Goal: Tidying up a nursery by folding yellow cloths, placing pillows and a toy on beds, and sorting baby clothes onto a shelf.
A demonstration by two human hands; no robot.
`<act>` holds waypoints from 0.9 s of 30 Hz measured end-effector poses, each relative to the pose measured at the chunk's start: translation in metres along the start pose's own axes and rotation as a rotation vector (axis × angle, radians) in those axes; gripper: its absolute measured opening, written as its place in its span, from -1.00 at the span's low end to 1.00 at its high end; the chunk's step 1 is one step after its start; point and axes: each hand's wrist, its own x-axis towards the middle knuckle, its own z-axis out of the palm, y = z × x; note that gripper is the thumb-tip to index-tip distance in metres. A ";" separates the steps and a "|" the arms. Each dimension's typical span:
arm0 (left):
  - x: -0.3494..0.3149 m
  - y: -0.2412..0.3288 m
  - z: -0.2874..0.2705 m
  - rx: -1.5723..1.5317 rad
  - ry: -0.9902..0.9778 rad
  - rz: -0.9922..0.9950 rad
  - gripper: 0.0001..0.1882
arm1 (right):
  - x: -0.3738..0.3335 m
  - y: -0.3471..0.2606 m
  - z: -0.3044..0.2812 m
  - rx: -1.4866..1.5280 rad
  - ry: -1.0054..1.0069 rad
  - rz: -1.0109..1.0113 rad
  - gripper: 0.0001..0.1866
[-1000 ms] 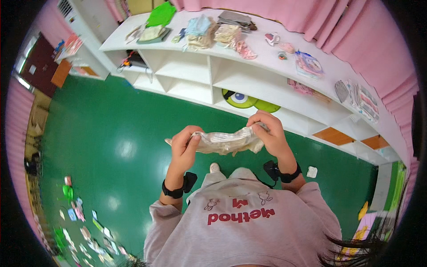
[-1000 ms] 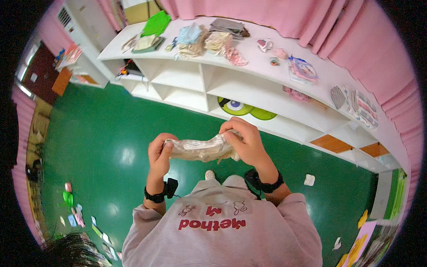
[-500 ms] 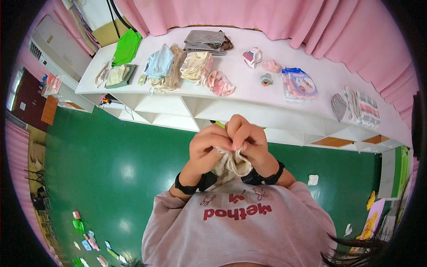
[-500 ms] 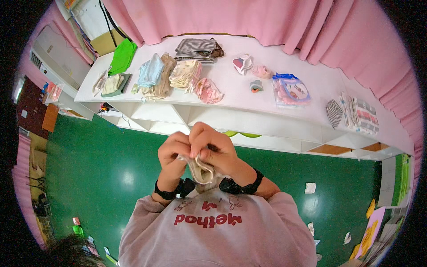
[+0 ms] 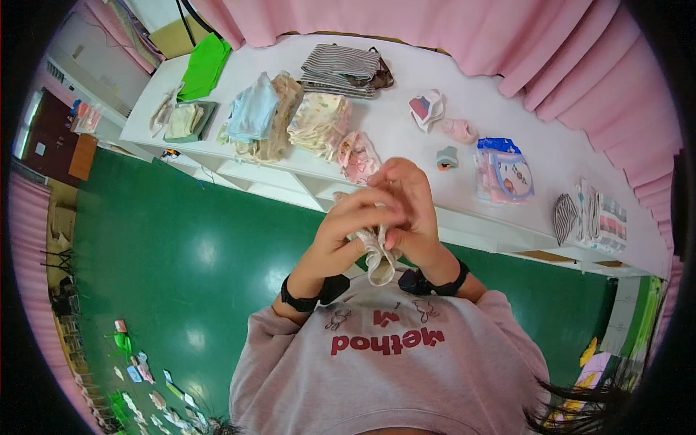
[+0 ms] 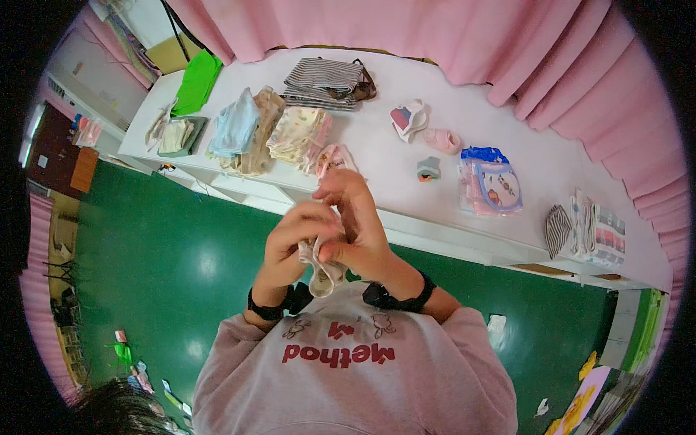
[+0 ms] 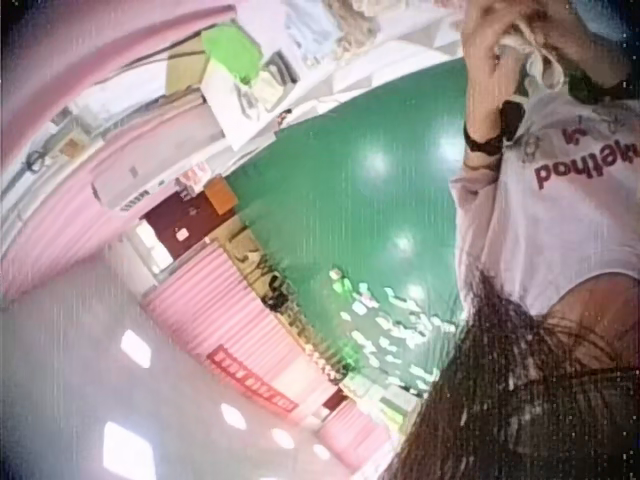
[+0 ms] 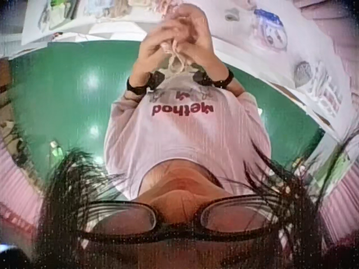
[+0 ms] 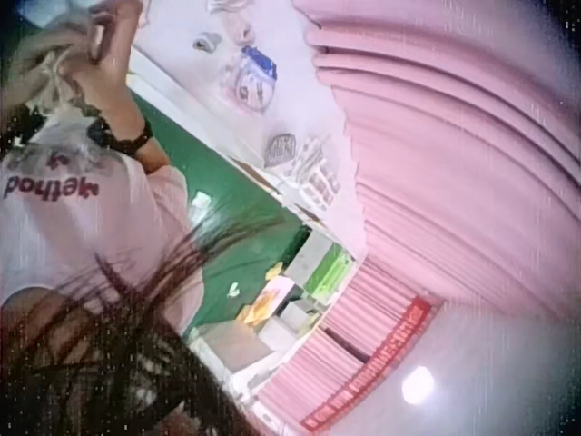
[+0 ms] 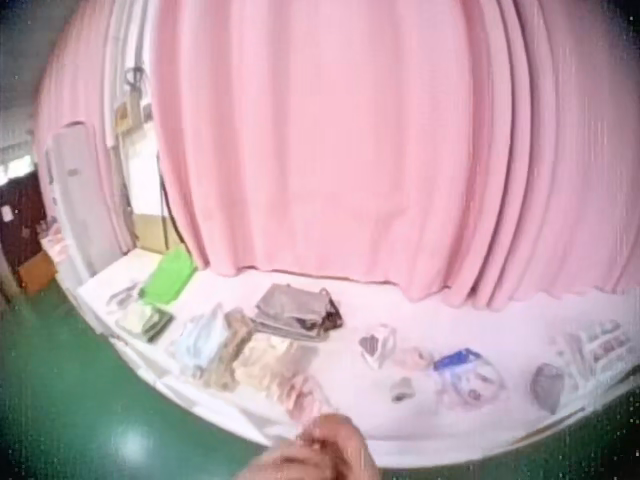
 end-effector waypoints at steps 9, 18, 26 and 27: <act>0.002 -0.015 -0.018 0.273 -0.081 0.027 -0.79 | -0.002 -0.002 -0.034 -0.258 -0.090 0.051 -0.30; -0.015 -0.022 0.011 0.156 0.140 -0.173 -0.79 | -0.008 -0.033 -0.039 -0.808 -0.228 0.175 -0.70; -0.013 -0.020 0.012 0.244 -0.029 -0.077 -0.74 | -0.011 -0.039 -0.052 -0.596 -0.208 0.195 -0.81; -0.013 -0.021 0.014 0.258 -0.013 -0.081 -0.75 | -0.012 -0.039 -0.051 -0.561 -0.181 0.228 -0.82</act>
